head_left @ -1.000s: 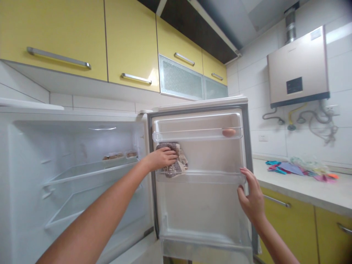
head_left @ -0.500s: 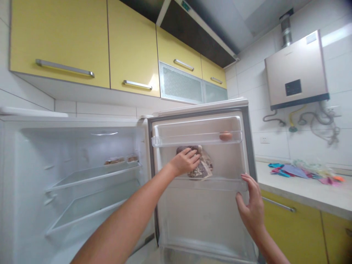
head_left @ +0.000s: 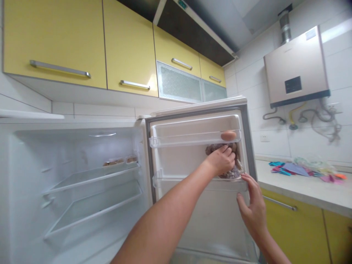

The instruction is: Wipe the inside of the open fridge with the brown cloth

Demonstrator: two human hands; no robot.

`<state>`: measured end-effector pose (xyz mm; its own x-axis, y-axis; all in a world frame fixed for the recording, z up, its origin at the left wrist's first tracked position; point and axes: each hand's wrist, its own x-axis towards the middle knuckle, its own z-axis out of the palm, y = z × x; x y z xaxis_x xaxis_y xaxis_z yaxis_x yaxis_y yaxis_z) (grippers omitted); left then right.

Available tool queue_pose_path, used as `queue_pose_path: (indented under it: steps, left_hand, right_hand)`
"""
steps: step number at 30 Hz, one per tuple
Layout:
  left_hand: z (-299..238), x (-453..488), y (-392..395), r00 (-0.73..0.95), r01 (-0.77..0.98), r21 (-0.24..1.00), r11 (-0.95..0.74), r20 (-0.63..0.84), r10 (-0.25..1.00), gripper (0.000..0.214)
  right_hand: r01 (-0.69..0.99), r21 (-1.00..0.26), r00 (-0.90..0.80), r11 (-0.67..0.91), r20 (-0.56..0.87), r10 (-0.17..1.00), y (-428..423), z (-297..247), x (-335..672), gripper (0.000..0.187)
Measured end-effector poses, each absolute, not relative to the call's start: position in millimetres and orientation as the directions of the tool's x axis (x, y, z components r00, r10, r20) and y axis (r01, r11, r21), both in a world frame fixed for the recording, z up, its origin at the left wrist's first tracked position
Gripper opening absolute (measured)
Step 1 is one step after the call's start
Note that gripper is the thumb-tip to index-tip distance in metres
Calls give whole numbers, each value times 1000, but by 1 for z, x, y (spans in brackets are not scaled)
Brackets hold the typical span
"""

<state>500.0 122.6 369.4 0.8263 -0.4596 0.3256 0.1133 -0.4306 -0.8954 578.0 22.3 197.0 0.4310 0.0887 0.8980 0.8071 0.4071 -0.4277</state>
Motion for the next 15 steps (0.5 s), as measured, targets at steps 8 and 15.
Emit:
queue_pose_path:
  steps: [8,15]
  left_hand:
    - [361,457,169,789,37,-934,-354,245,-564,26]
    - [373,380,209,876,-16,-936,-352,157,-456,25]
  right_hand:
    - [823,-409,407,393,909,93,23,199,585,45]
    - [792,-450,441,412,889,124,30,196,594,45]
